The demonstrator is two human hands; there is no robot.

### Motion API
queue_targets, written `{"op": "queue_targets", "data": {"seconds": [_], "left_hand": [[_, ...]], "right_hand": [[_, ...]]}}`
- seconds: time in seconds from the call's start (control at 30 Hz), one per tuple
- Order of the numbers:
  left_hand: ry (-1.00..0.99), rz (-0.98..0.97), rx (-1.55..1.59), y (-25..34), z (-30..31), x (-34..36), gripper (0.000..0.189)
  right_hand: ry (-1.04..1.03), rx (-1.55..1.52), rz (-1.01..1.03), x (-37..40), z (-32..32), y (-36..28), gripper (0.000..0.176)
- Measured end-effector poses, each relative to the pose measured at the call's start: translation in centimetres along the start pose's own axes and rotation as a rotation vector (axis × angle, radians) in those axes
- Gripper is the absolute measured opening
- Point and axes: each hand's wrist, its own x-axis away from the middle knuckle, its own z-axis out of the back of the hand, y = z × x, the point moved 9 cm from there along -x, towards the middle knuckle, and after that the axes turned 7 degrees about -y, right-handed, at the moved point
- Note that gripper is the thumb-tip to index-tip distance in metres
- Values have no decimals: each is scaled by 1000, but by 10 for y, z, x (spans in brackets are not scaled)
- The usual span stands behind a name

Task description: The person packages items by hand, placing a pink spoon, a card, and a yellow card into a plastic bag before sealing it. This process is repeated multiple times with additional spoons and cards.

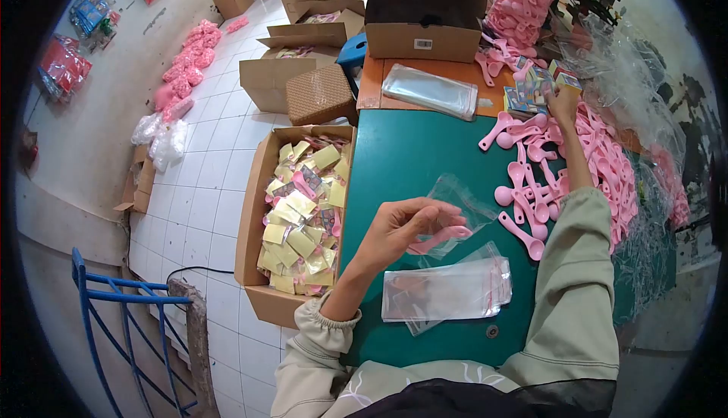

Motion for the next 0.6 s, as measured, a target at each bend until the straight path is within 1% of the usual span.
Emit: {"op": "queue_targets", "data": {"seconds": [0.03, 0.1, 0.17, 0.23, 0.3, 0.37, 0.4, 0.5, 0.53, 0.6], "left_hand": [[2, -13, -14, 2, 1, 0, 30], [21, 33, 35, -1, 3, 1, 30], [30, 72, 41, -3, 4, 0, 30], [22, 110, 2, -4, 5, -1, 29], [17, 88, -45, -5, 7, -3, 29], [13, 75, -95, -5, 7, -2, 29], [13, 72, -121, -5, 7, -1, 28], [12, 92, -126, -3, 5, 1, 27], [12, 105, -115, -3, 4, 2, 27], [15, 114, -187, -5, 10, 4, 26]], "right_hand": [[27, -7, 22, 3, 20, -19, 43], [-130, -397, 174, 23, 51, -69, 30], [-389, -876, 229, 78, 93, -153, 21], [-643, -1033, 208, 139, 130, -215, 21], [-642, -1208, 243, 178, 144, -241, 20], [-728, -984, 319, 200, 144, -252, 19], [-660, -851, 418, 204, 151, -259, 17], [-603, -721, 487, 205, 163, -266, 17], [-616, -711, 469, 205, 166, -268, 16], [-615, -678, 510, 209, 166, -269, 16]]}}
